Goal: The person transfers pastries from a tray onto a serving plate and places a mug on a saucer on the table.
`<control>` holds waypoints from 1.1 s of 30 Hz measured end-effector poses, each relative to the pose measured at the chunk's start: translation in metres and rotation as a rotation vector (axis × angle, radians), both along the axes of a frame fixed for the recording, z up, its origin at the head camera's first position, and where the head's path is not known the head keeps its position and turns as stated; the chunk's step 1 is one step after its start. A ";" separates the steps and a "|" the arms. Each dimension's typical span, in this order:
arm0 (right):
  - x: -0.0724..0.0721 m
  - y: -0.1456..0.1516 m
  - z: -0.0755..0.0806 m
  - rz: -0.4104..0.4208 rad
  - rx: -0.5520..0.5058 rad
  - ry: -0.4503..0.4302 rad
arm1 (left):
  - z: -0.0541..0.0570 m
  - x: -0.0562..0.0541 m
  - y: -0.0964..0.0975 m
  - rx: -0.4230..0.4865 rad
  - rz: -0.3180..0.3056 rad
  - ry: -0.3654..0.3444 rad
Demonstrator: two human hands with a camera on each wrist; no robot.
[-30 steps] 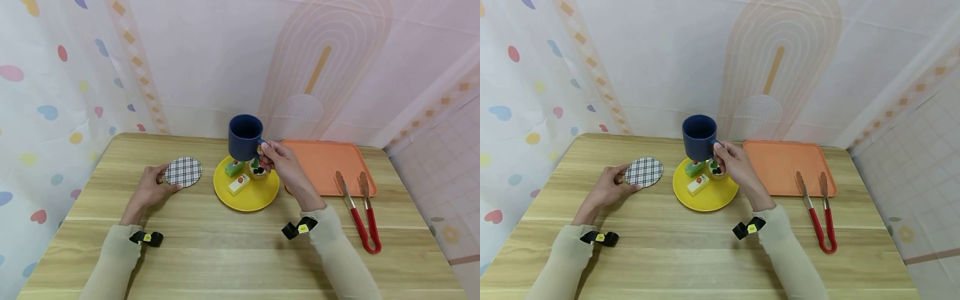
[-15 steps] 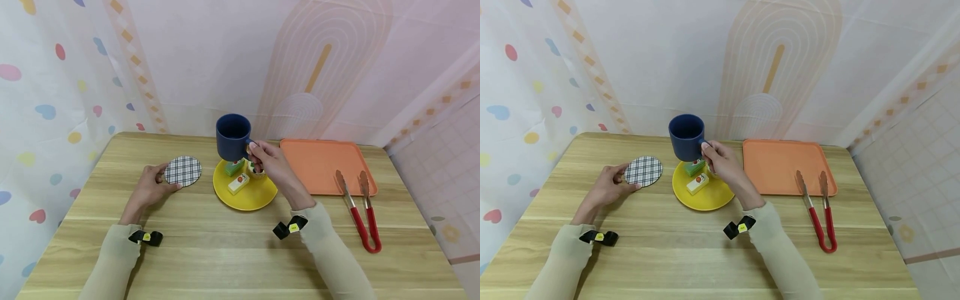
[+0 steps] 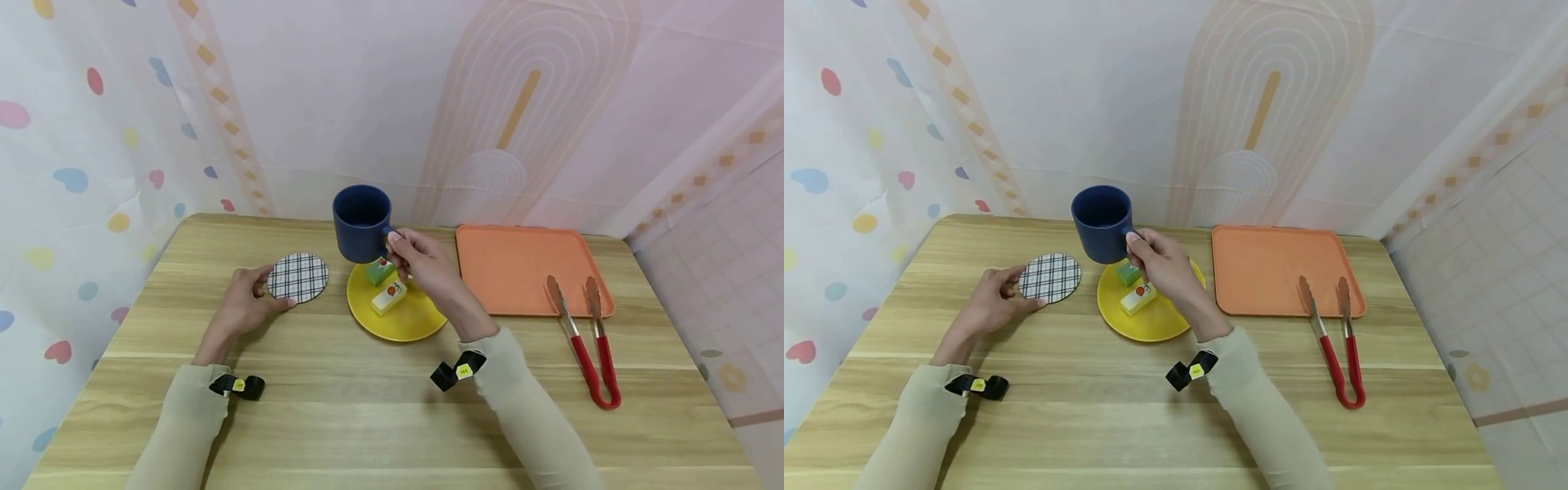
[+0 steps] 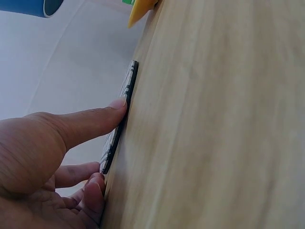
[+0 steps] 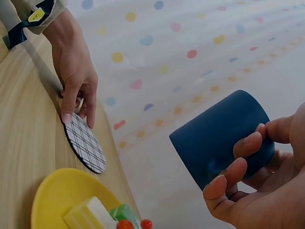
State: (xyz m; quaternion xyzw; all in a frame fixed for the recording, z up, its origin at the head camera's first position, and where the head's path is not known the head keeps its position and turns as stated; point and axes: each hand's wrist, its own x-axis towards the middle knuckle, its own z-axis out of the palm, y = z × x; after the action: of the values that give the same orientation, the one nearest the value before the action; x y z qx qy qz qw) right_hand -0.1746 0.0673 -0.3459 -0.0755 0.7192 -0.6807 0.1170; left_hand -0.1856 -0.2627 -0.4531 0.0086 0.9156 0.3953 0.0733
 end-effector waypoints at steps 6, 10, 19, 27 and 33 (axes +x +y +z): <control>-0.001 -0.009 -0.002 0.028 -0.018 -0.001 | -0.001 0.000 -0.001 -0.020 0.013 -0.002; -0.002 -0.016 -0.004 0.040 -0.029 -0.008 | -0.001 0.001 -0.002 -0.022 0.019 -0.005; -0.003 -0.032 -0.012 0.065 0.024 -0.003 | 0.002 0.006 -0.003 -0.028 0.006 -0.005; -0.006 -0.048 -0.020 0.114 -0.001 -0.020 | 0.003 0.006 -0.006 -0.024 -0.002 -0.003; -0.007 -0.057 -0.025 0.107 0.020 -0.054 | 0.003 0.006 -0.004 -0.014 -0.008 -0.012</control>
State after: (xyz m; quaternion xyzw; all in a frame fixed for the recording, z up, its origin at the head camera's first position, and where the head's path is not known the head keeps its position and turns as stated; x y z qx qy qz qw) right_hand -0.1819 0.0099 -0.3705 -0.0945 0.7176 -0.6679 0.1733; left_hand -0.1792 -0.2665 -0.4496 0.0094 0.9178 0.3886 0.0805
